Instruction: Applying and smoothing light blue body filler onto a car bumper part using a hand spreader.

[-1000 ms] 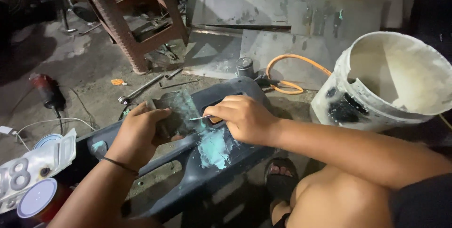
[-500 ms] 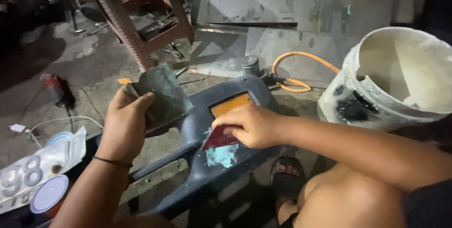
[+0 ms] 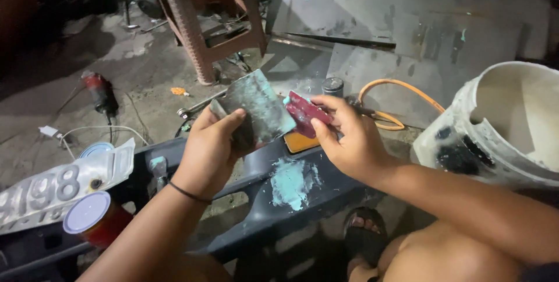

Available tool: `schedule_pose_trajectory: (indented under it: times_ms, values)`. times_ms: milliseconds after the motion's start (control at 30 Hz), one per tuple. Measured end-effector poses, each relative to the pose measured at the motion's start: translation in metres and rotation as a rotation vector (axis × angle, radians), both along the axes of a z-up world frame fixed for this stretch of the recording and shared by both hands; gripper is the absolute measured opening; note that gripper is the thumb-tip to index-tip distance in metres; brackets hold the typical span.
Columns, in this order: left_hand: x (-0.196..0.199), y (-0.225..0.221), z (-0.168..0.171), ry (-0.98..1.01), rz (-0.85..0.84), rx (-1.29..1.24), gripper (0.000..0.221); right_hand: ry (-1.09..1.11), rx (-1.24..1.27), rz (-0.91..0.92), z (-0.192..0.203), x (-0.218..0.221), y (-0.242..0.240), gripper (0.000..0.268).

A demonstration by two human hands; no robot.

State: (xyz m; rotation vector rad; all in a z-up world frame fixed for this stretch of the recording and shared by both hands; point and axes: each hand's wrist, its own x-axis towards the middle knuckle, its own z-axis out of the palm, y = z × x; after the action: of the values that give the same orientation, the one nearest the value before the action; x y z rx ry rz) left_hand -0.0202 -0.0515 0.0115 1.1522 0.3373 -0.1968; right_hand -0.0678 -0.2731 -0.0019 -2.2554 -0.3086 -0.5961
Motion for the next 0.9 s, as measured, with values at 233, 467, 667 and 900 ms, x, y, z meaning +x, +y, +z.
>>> schedule_pose_trajectory:
  times_ms: [233,467,667,900]
  values:
    - [0.004,0.004,-0.008,-0.047,0.022,-0.094,0.018,-0.139,-0.076,0.047,-0.033,0.007,-0.005,0.027]
    - [-0.002,0.004,-0.002,-0.088,-0.007,-0.145,0.016,-0.148,-0.121,0.061,-0.039,0.013,-0.012,0.026]
    - [0.003,0.012,-0.008,-0.157,-0.04,-0.205,0.014,0.107,-0.018,0.016,-0.008,0.004,0.002,0.029]
    - [0.0,0.017,0.004,-0.232,-0.138,0.089,0.023,0.12,0.009,-0.092,0.006,0.012,-0.017,0.024]
